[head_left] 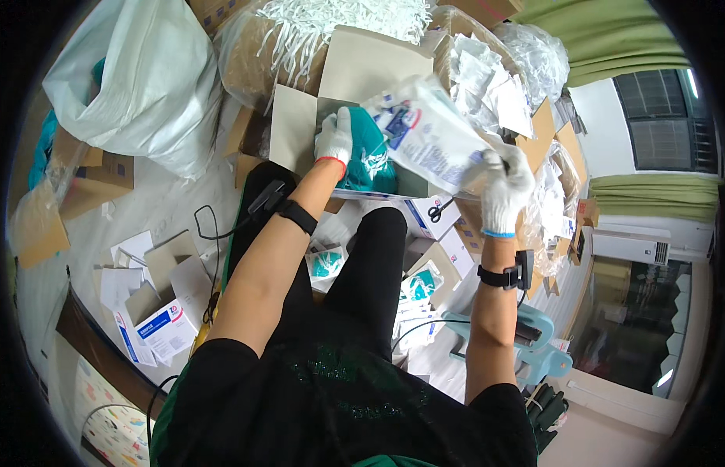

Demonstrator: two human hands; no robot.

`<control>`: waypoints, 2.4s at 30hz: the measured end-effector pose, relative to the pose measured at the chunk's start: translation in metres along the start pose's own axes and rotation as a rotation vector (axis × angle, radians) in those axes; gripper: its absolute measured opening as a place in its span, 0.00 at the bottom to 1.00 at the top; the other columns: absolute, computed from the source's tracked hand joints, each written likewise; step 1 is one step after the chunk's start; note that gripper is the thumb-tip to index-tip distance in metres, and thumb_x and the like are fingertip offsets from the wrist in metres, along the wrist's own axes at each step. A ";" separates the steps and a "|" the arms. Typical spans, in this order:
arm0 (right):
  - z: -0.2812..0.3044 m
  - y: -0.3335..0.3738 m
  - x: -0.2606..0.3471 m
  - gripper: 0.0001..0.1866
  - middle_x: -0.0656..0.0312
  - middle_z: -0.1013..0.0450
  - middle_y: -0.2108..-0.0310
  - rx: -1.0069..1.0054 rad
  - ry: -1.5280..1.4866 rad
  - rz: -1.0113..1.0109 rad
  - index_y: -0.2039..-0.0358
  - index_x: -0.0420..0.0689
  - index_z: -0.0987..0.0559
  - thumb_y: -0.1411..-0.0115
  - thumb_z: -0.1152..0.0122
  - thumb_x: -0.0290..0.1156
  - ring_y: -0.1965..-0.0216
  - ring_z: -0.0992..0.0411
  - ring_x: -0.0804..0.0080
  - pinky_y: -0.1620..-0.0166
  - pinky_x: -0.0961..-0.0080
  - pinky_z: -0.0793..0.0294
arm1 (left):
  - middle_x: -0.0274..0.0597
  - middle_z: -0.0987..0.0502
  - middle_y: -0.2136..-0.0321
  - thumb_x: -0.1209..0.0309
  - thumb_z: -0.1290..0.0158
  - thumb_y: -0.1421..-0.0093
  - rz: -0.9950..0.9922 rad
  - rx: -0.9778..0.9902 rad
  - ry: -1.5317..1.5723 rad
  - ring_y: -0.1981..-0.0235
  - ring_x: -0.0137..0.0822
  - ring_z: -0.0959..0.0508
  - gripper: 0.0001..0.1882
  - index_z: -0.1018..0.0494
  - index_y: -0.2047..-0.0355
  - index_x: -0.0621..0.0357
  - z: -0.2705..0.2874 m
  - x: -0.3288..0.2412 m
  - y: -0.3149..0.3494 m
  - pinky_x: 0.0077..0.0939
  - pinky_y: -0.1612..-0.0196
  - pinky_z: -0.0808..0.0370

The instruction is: Sorting and packing various medical supplies, including masks and sealed packets, into a cardboard box.

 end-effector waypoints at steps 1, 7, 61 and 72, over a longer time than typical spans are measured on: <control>0.006 -0.003 -0.008 0.01 0.64 0.24 0.74 -0.004 0.008 0.015 0.72 0.41 0.20 0.44 0.36 0.22 0.72 0.28 0.76 0.63 0.77 0.27 | 0.60 0.28 0.43 0.34 0.65 0.36 0.002 0.008 -0.035 0.42 0.58 0.28 0.42 0.33 0.40 0.60 -0.002 0.002 0.002 0.45 0.39 0.34; 0.012 0.005 -0.045 0.01 0.65 0.24 0.74 0.022 0.036 -0.065 0.70 0.39 0.20 0.42 0.38 0.20 0.71 0.30 0.79 0.63 0.81 0.29 | 0.58 0.26 0.45 0.46 0.52 0.37 -0.238 -0.185 -0.179 0.42 0.54 0.28 0.34 0.31 0.41 0.59 0.004 -0.009 0.009 0.43 0.39 0.33; -0.015 0.047 -0.114 0.03 0.69 0.24 0.71 0.021 -0.435 -0.357 0.67 0.42 0.20 0.39 0.38 0.20 0.71 0.31 0.84 0.66 0.84 0.31 | 0.40 0.20 0.61 0.62 0.56 0.29 0.566 0.770 0.994 0.63 0.29 0.19 0.16 0.26 0.52 0.60 -0.078 -0.063 0.131 0.26 0.60 0.21; -0.005 0.034 0.068 0.14 0.58 0.23 0.70 0.152 0.446 0.642 0.68 0.45 0.22 0.57 0.34 0.17 0.68 0.24 0.56 0.64 0.65 0.24 | 0.42 0.19 0.61 0.61 0.52 0.31 0.553 0.868 1.276 0.65 0.31 0.18 0.18 0.27 0.49 0.61 0.012 -0.062 0.187 0.26 0.59 0.19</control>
Point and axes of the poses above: each hand's wrist, its own y-axis away from the middle knuckle, its own z-axis out of the back of the hand, x = y × z, the point moved 8 cm from there along -y, towards the middle knuckle
